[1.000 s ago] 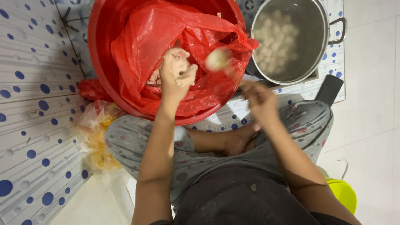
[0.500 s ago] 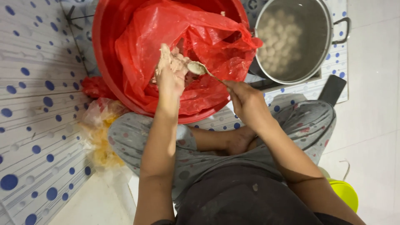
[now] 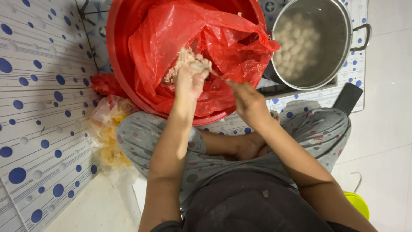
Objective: Forming meatballs by squeezing meat dough through the hand and scooping them into a pot of water with a spoon.
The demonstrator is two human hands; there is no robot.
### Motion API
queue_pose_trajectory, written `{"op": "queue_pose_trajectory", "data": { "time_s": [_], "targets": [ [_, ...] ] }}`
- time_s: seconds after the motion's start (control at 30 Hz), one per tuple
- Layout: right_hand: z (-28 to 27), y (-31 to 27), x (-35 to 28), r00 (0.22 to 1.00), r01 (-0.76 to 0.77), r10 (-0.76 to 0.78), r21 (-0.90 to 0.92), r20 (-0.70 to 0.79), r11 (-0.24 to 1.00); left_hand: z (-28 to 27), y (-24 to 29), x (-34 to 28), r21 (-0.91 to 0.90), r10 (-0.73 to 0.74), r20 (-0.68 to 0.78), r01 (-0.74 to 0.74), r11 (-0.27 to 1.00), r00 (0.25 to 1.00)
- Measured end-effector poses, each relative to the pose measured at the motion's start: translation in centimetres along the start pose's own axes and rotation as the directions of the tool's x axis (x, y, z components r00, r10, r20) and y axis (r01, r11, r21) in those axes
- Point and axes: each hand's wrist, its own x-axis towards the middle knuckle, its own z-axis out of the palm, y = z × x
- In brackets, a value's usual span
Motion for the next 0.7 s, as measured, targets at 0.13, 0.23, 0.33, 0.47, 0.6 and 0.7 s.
{"op": "queue_pose_trajectory", "data": {
  "time_s": [0.13, 0.23, 0.33, 0.47, 0.6, 0.7],
  "targets": [
    [-3.1, -0.4, 1.3, 0.973, -0.167, 0.203, 0.273, -0.11, 0.947, 5.2, 2.6, -5.1, 0.067, 0.139, 0.007, -0.139, 0.988, 0.99],
    [-4.1, 0.5, 1.4, 0.881, -0.372, 0.461, 0.447, -0.107, 0.814, 10.2, 3.3, -10.0, 0.461, 0.223, -0.015, -0.191, 0.867, 0.975],
    [-4.7, 1.0, 1.4, 0.83, -0.42, 0.546, 0.518, -0.113, 0.745, 8.4, 1.6, -9.1, 0.652, 0.34, 0.122, -0.334, 0.681, 0.932],
    [-5.1, 1.5, 1.1, 0.801, -0.419, 0.587, 0.591, -0.117, 0.689, 3.5, 0.1, -4.0, 0.518, 0.123, 0.221, -0.224, 0.825, 0.967],
    [-5.4, 1.9, 1.0, 0.796, -0.428, 0.597, 0.603, -0.102, 0.674, -1.2, -1.1, 1.3, 0.353, -0.133, 0.39, -0.015, 0.935, 0.911],
    [-5.5, 1.4, 1.1, 0.771, -0.421, 0.628, 0.655, -0.106, 0.628, -2.7, -0.4, 1.2, 0.329, -0.23, 0.609, 0.022, 0.944, 0.759]
  ]
}}
